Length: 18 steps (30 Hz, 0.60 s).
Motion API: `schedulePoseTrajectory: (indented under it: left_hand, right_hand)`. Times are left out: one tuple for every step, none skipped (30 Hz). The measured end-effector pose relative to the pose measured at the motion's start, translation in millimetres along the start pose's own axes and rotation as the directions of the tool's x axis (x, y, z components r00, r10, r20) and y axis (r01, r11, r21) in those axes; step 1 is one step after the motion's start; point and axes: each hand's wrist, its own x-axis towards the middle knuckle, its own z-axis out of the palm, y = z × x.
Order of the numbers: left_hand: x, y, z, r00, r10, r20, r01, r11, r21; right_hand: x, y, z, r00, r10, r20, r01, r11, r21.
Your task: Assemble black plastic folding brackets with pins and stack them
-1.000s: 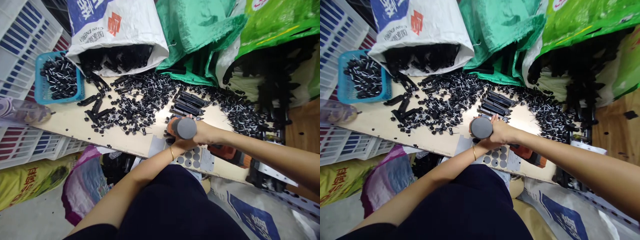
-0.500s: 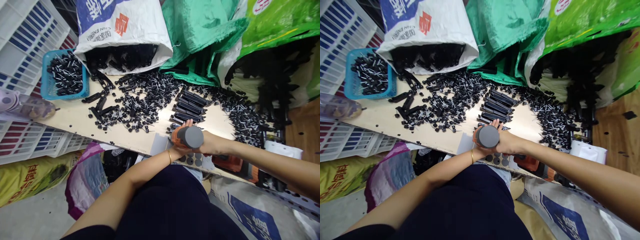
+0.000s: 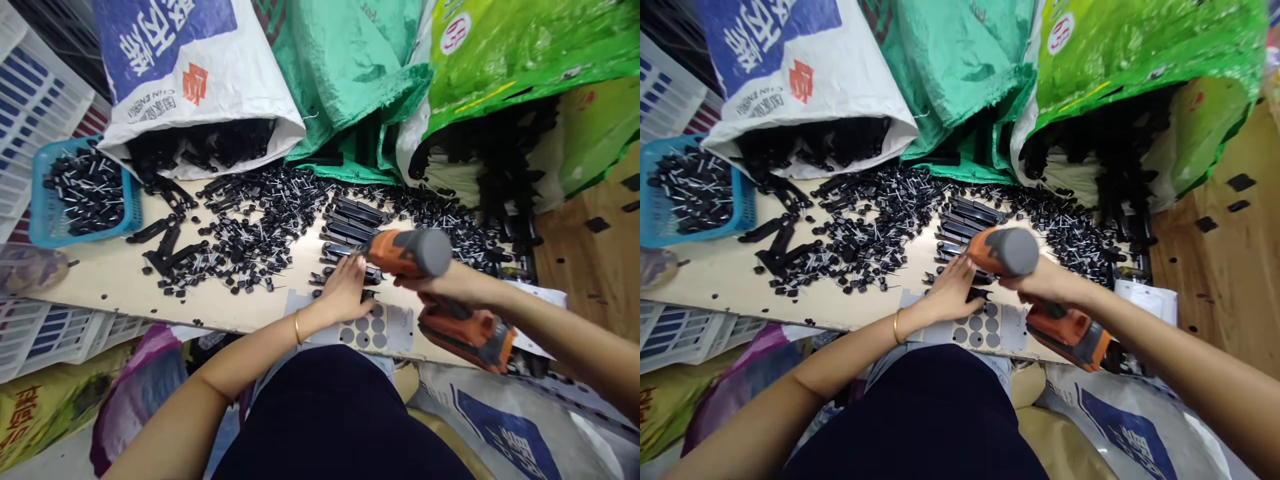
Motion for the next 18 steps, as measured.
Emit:
schedulePoseTrajectory:
  left_hand:
    - [12.8,-7.0,-7.9,1.0,-0.015,-0.017,0.016,0.999,0.049]
    - [28.2,-14.9,-14.3,0.998,-0.049,-0.047,0.053,0.994,0.091]
    - [45.0,-23.4,-18.8,0.994,-0.078,-0.082,0.088,0.989,0.12]
    - [62.0,-32.0,-21.1,0.988,-0.094,-0.119,0.11,0.984,0.138]
    - [78.1,-40.4,-21.0,0.983,-0.103,-0.149,0.125,0.981,0.149]
    - [91.9,-48.1,-19.0,0.981,-0.105,-0.164,0.131,0.979,0.155]
    - [102.8,-54.6,-15.5,0.98,-0.104,-0.167,0.131,0.979,0.159]
    - [110.4,-59.8,-11.2,0.982,-0.102,-0.16,0.128,0.978,0.164]
    - [114.9,-63.5,-6.8,0.984,-0.1,-0.148,0.125,0.977,0.171]
    - [116.9,-65.9,-2.8,0.986,-0.098,-0.137,0.122,0.976,0.179]
    - [116.9,-67.1,0.4,0.987,-0.097,-0.13,0.121,0.975,0.188]
    - [115.9,-67.2,2.4,0.988,-0.095,-0.126,0.118,0.973,0.196]
    - [114.6,-66.8,3.5,0.988,-0.093,-0.123,0.116,0.973,0.2]
    - [113.3,-65.9,3.7,0.989,-0.093,-0.119,0.116,0.973,0.202]
    - [112.4,-64.9,3.3,0.989,-0.095,-0.112,0.117,0.973,0.201]
    - [111.9,-64.0,2.6,0.989,-0.101,-0.106,0.121,0.972,0.202]
    - [111.9,-63.3,1.9,0.989,-0.108,-0.099,0.127,0.971,0.205]
    - [112.1,-62.8,1.3,0.989,-0.117,-0.094,0.135,0.968,0.21]
  right_hand:
    - [0.6,5.5,-15.2,0.997,0.067,-0.038,-0.065,0.996,0.056]
    - [2.6,10.2,-29.0,0.989,0.123,-0.081,-0.114,0.988,0.108]
    - [5.9,13.9,-41.1,0.98,0.155,-0.122,-0.137,0.98,0.143]
    - [10.5,16.5,-51.1,0.975,0.165,-0.147,-0.141,0.976,0.166]
    - [16.0,18.2,-59.0,0.974,0.164,-0.155,-0.136,0.975,0.175]
    - [22.4,19.1,-64.9,0.976,0.157,-0.152,-0.131,0.976,0.171]
    - [29.1,19.3,-69.2,0.978,0.152,-0.14,-0.13,0.979,0.158]
    - [36.0,19.0,-72.4,0.98,0.151,-0.126,-0.134,0.982,0.136]
    - [42.6,18.4,-74.8,0.981,0.157,-0.114,-0.144,0.983,0.112]
    - [48.8,17.6,-76.9,0.98,0.169,-0.103,-0.16,0.983,0.09]
    - [54.2,16.9,-78.8,0.979,0.183,-0.094,-0.176,0.982,0.071]
    - [58.7,16.3,-80.7,0.977,0.193,-0.088,-0.189,0.981,0.054]
    - [62.3,15.8,-82.4,0.977,0.196,-0.084,-0.193,0.98,0.035]
    - [64.9,15.4,-83.7,0.979,0.185,-0.08,-0.185,0.983,0.013]
    - [66.5,15.1,-84.5,0.983,0.165,-0.076,-0.166,0.986,-0.009]
    - [67.3,14.6,-84.5,0.986,0.144,-0.08,-0.147,0.989,-0.03]
    - [67.3,14.1,-83.6,0.987,0.131,-0.096,-0.136,0.99,-0.045]
    - [66.4,13.5,-81.9,0.985,0.129,-0.116,-0.135,0.99,-0.047]
